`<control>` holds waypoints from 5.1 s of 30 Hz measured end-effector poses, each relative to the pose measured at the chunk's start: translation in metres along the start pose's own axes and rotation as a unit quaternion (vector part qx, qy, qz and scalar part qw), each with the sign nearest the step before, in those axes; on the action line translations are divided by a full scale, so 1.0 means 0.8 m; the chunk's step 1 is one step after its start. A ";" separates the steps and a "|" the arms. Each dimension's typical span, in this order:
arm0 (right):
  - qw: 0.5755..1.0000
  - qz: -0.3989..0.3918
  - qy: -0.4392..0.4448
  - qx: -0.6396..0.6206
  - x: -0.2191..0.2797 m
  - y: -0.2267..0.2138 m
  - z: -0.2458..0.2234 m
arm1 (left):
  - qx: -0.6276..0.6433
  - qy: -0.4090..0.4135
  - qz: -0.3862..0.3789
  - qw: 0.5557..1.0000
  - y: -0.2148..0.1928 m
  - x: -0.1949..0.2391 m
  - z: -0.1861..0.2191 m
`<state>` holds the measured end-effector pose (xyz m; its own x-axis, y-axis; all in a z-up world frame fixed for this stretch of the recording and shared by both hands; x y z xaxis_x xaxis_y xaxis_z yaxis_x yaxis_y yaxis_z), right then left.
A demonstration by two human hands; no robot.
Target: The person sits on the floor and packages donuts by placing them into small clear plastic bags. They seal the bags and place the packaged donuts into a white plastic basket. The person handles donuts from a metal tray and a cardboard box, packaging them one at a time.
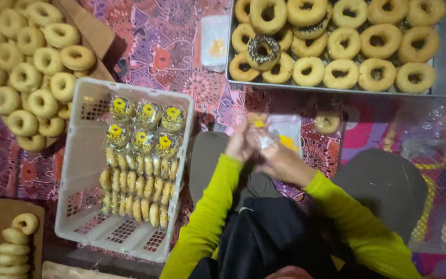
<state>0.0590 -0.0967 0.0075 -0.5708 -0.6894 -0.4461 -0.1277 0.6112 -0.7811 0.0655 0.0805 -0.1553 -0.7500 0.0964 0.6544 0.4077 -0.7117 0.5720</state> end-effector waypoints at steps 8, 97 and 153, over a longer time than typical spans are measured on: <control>0.918 0.054 0.328 0.215 -0.175 -0.018 0.140 | 0.390 0.101 -0.322 0.856 0.040 0.034 0.135; 0.854 0.219 0.453 0.135 0.198 0.057 0.239 | -0.684 0.229 0.084 0.688 0.014 -0.081 -0.101; 0.971 0.166 0.166 0.050 0.056 -0.127 -0.034 | 0.004 0.065 -0.191 0.979 0.180 0.146 -0.034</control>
<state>0.0243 -0.1789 0.0788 -0.7995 -0.2878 -0.5272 0.1768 0.7260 -0.6645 0.0220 -0.0299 -0.0098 -0.9084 0.2654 0.3230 0.0876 -0.6348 0.7677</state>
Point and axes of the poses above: each hand's wrist, its own x-axis away from the middle knuckle, its own y-axis out of the palm, z = x × y, the point moved 3 cm from there along -x, towards the middle knuckle, and after that the axes turned 3 degrees about x, right-handed, at the moved point
